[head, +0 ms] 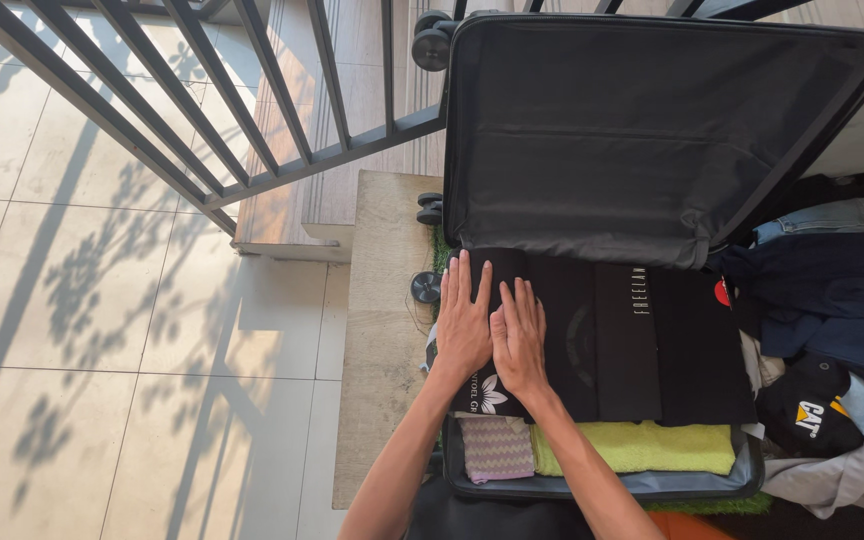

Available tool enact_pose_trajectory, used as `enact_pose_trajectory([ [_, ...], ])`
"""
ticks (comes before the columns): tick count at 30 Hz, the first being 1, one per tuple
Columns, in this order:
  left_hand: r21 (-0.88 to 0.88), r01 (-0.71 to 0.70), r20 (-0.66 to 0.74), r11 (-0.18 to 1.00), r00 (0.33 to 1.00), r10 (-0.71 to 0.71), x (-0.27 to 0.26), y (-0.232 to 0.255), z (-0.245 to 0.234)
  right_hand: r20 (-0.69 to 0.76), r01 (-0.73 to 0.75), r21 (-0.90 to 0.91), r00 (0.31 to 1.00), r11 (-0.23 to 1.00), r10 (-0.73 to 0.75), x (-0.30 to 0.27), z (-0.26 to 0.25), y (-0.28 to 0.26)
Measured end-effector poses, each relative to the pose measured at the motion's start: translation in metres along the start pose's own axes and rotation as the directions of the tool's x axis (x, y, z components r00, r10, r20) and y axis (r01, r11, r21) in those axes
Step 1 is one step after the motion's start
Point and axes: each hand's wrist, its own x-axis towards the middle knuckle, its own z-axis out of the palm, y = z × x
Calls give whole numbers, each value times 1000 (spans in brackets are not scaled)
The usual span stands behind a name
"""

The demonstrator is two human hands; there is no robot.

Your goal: The person packs a suitcase by hand, unfolding, folding, and arranging shirts inside the open luggage compartment.

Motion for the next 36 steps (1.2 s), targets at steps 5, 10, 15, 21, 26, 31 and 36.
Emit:
enact_pose_trajectory([
  [5, -52, 12, -25, 999, 1000, -13, -5, 5, 8, 54, -78, 105, 996, 991, 73, -1, -2, 17],
  [10, -75, 17, -48, 997, 999, -21, -4, 5, 11, 58, -68, 183, 997, 981, 58, -5, 0, 30],
  [15, -211, 86, 57, 974, 996, -75, 10, -7, 4, 100, -87, 220, 993, 972, 66, -12, -1, 37],
  [21, -130, 34, 109, 991, 994, -20, 12, -11, 20, 194, -208, 242, 967, 948, 163, -34, -12, 29],
  [26, -127, 21, 75, 992, 997, -12, 5, -11, 26, 192, -245, 256, 961, 935, 199, -38, -18, 18],
  [31, -120, 33, 48, 992, 998, -27, 1, -12, 15, 188, -153, 132, 974, 979, 126, -43, -27, -11],
  [36, -8, -4, 49, 1000, 999, 5, -2, -14, 14, 177, -15, -145, 983, 989, 40, -71, -17, -35],
])
